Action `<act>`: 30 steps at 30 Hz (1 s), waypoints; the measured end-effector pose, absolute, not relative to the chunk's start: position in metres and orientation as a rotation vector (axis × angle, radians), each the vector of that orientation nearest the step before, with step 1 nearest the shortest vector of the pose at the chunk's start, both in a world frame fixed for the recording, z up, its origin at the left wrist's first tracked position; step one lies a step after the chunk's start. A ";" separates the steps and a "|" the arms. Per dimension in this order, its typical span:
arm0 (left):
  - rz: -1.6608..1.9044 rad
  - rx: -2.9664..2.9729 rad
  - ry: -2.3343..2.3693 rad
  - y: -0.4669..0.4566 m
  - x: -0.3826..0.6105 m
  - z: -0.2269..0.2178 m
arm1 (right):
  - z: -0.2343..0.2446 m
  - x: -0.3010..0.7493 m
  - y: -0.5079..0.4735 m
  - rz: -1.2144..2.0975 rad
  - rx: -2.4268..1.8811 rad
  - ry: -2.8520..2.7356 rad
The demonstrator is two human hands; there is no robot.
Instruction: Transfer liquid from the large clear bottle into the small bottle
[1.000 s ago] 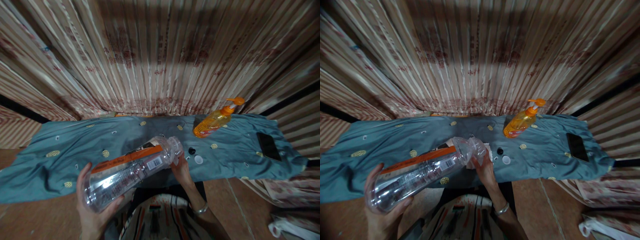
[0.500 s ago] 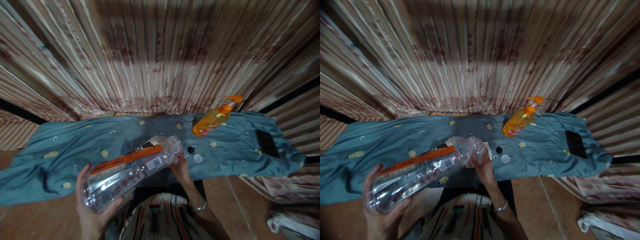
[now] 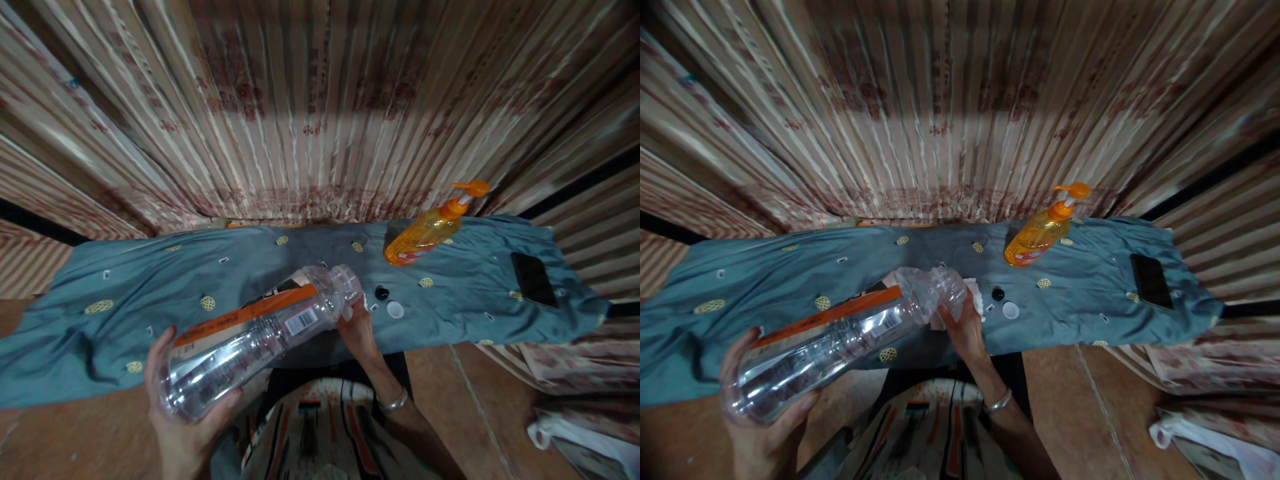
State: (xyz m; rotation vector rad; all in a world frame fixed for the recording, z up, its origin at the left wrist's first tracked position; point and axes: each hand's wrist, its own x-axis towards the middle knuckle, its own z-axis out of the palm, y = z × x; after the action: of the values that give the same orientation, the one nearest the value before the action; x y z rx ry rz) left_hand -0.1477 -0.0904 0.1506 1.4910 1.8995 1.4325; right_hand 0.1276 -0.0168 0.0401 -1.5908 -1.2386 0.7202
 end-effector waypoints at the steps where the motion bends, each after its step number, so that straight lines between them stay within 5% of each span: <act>1: 1.426 1.493 1.900 -0.091 -0.147 0.151 | 0.040 0.128 -0.017 0.720 -1.595 -1.238; 30: 1.416 1.497 1.924 -0.092 -0.140 0.157 | 0.041 0.132 -0.019 0.694 -1.552 -1.332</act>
State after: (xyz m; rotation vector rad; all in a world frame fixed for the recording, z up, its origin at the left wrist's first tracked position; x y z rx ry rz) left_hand -0.1398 -0.0923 0.1567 1.4966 1.9237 1.4157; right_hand 0.1321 -0.0187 0.0415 -1.5520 -1.3319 0.6943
